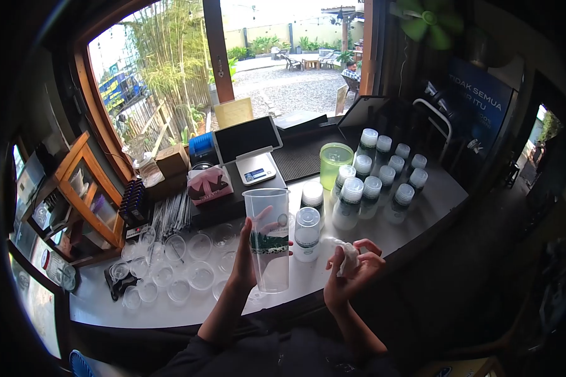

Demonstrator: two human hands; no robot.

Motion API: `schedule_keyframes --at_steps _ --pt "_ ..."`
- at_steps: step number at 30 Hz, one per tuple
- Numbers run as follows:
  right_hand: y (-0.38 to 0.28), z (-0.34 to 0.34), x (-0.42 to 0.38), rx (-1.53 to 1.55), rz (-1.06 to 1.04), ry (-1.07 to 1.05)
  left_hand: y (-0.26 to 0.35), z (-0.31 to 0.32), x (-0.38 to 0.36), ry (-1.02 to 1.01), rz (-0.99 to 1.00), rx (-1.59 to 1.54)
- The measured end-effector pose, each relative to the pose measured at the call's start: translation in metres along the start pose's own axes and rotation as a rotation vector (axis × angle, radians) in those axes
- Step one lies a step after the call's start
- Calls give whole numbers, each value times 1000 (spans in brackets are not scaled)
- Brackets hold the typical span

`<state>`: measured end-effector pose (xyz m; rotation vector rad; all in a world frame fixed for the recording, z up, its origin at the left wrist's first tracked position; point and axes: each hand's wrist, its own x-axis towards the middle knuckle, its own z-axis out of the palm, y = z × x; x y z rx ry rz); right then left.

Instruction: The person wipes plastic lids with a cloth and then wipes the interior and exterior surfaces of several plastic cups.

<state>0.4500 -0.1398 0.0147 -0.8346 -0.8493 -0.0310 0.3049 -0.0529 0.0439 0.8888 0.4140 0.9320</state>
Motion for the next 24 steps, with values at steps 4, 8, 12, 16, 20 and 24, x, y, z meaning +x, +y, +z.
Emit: schedule_keyframes --at_steps 4,8,12,16,20,24 --pt "-13 5 16 -308 -207 -249 -20 4 3 -139 -36 43" --pt "-30 21 26 -330 -267 -396 -25 6 -3 -94 -8 175" --pt "-12 21 10 -381 -399 -607 -34 -12 6 80 211 319" --pt "-14 13 -6 -289 -454 -728 2 -6 -5 26 223 321" --pt "-11 -6 -29 -55 -473 -891 8 -10 0 162 199 184" --pt "-6 -13 -11 -4 -132 -526 11 -9 -7 123 53 -25"
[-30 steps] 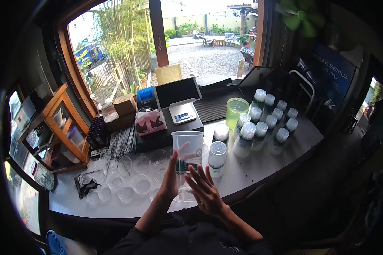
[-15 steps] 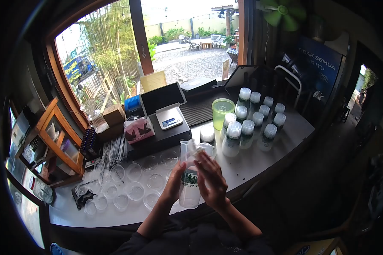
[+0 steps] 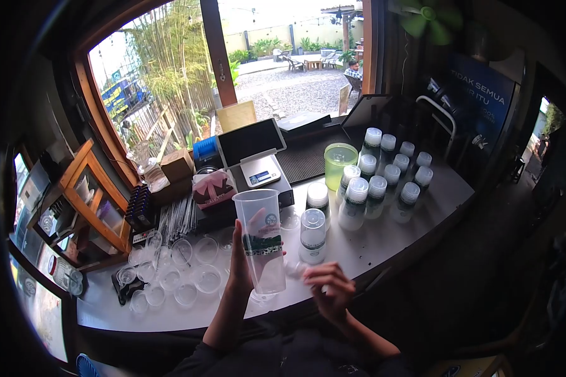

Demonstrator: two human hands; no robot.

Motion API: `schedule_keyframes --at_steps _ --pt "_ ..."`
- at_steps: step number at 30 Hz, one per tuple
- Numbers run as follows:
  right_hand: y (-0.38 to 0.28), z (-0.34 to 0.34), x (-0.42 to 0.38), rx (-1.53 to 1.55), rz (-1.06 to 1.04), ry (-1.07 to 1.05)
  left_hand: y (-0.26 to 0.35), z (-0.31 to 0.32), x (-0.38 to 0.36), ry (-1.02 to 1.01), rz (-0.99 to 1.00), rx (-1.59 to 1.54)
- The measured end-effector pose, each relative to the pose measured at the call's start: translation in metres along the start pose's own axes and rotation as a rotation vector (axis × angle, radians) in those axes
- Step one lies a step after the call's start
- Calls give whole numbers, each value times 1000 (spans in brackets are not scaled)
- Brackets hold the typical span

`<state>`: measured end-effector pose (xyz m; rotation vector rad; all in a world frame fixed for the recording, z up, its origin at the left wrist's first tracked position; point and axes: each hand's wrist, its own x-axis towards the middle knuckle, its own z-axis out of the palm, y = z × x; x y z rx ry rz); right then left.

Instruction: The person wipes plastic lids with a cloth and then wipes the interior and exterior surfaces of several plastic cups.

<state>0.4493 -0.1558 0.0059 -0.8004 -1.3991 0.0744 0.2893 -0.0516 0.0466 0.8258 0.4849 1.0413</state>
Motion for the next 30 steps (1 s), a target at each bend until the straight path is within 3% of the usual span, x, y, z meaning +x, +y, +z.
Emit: schedule_keyframes --at_steps 1,4,7,11,14,15,18,19,21,23,26,29,30 --pt "3 0 8 69 150 188 0 7 -3 -10 3 23" --pt "1 5 28 206 429 202 -10 8 -5 -107 4 23" --pt "-15 31 26 259 387 -2 -23 21 -10 -65 101 30" --pt "-7 42 14 -64 351 -156 -44 1 -10 -119 133 -67" --pt "1 31 21 371 578 -333 -46 -16 3 -270 279 159" --pt "3 32 24 439 574 -269 -41 -7 4 -322 385 275" --pt "7 26 29 321 602 -184 -26 8 6 12 722 959" --pt "-2 23 35 93 603 -148 -27 10 3 -11 637 812" --pt "6 24 33 -288 358 -114 -37 10 -9 -56 461 518" --pt "8 29 28 -382 229 -98 -40 25 -21 -123 262 150" --pt "11 30 20 -306 177 -161 -34 31 -23 -140 267 120" --pt "0 19 10 75 346 -236 -26 28 -17 -25 235 88" --pt "-2 18 7 97 342 -230 -23 23 -11 70 129 -47"
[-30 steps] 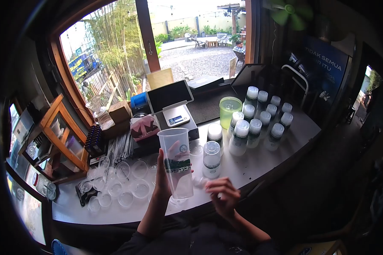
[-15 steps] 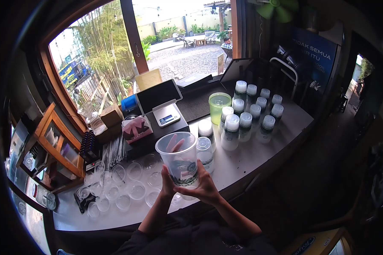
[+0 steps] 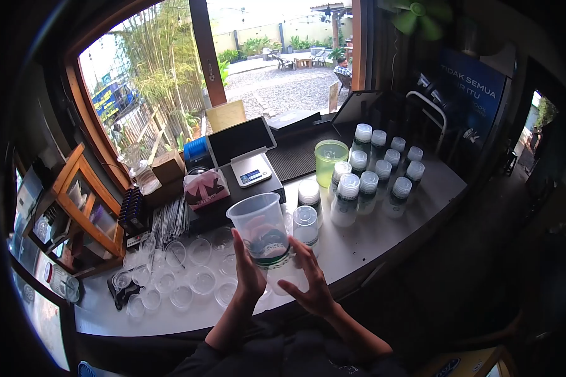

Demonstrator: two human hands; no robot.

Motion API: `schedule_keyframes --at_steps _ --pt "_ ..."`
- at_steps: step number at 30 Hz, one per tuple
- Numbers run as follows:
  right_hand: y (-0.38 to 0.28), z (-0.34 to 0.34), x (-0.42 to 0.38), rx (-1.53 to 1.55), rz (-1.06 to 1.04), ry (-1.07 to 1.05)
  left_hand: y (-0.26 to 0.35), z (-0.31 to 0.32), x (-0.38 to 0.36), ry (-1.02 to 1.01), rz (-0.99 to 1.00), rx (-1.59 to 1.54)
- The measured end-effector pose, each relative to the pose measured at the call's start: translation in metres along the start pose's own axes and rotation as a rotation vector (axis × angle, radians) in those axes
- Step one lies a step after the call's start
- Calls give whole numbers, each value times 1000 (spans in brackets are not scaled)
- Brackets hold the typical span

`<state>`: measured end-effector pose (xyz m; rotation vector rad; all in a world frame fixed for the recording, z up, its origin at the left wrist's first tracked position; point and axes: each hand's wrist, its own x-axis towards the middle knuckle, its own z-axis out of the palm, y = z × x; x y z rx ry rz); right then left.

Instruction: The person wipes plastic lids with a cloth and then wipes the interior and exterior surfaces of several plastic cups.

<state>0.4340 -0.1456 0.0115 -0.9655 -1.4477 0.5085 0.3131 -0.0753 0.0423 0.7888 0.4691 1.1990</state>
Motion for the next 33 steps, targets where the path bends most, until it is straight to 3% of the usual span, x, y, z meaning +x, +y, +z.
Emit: schedule_keyframes --at_steps 2,3,7,13,17,21,25,28,30,33 --pt "-1 -1 -7 36 -15 10 3 -11 8 34 -33 -4" --pt "-12 7 -9 -17 29 179 3 -8 8 47 -66 2" --pt "-6 -2 -12 -203 -134 188 3 -7 10 77 -165 -25" --pt "-8 -43 -8 -259 -348 -116 -8 -10 19 126 -195 -4" --pt "-24 -36 0 -371 -295 226 -17 -10 23 84 -145 -54" --pt "-11 7 -7 -435 -298 98 -10 6 19 37 -184 -17" --pt "3 1 -19 -449 -439 -70 -10 -1 26 212 -183 -101" --pt "12 -12 -32 -398 -524 -215 -10 -18 38 210 -123 -144" --pt "28 -24 -41 -193 -497 -38 3 -25 43 148 -73 -201" --pt "31 -37 -31 120 -191 420 16 -14 38 150 -56 -182"
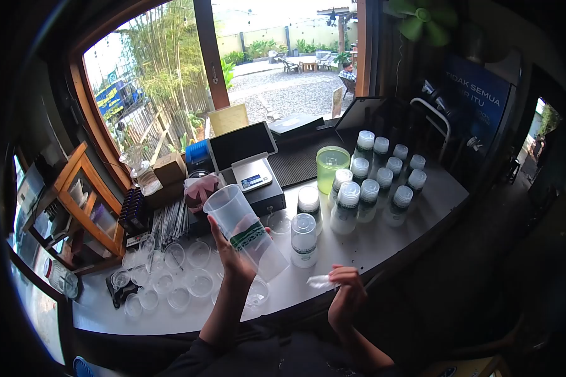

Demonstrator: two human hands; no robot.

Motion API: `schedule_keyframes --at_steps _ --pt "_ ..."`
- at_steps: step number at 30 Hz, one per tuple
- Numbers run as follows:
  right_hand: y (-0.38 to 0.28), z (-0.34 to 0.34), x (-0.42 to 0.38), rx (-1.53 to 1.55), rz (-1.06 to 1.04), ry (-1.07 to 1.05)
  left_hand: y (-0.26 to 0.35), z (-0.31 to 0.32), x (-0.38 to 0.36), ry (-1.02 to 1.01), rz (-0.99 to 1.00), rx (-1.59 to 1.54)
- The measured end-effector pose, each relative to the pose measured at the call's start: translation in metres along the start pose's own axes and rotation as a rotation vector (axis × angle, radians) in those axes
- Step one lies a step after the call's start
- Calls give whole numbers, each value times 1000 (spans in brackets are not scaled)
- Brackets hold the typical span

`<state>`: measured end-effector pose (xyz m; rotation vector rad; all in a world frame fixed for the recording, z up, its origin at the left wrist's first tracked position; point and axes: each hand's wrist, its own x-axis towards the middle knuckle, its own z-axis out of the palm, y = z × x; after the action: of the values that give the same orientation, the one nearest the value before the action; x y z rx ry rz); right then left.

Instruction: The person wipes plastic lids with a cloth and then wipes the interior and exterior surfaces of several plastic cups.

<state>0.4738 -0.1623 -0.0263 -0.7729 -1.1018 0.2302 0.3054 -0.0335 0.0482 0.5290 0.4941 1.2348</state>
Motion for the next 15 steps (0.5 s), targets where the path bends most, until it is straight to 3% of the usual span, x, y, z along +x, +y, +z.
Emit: schedule_keyframes --at_steps 2,5,7,9,15 --pt "-5 8 15 57 294 245 -8 5 -4 20 -39 -47" --pt "6 31 11 481 746 140 -24 19 -15 -46 44 -41" --pt "3 45 7 693 958 103 -41 13 -18 -107 240 51" --pt "0 50 11 825 1055 78 -57 -4 -14 -149 510 248" --pt "28 34 8 855 1227 -17 -54 -16 -10 -73 341 98"
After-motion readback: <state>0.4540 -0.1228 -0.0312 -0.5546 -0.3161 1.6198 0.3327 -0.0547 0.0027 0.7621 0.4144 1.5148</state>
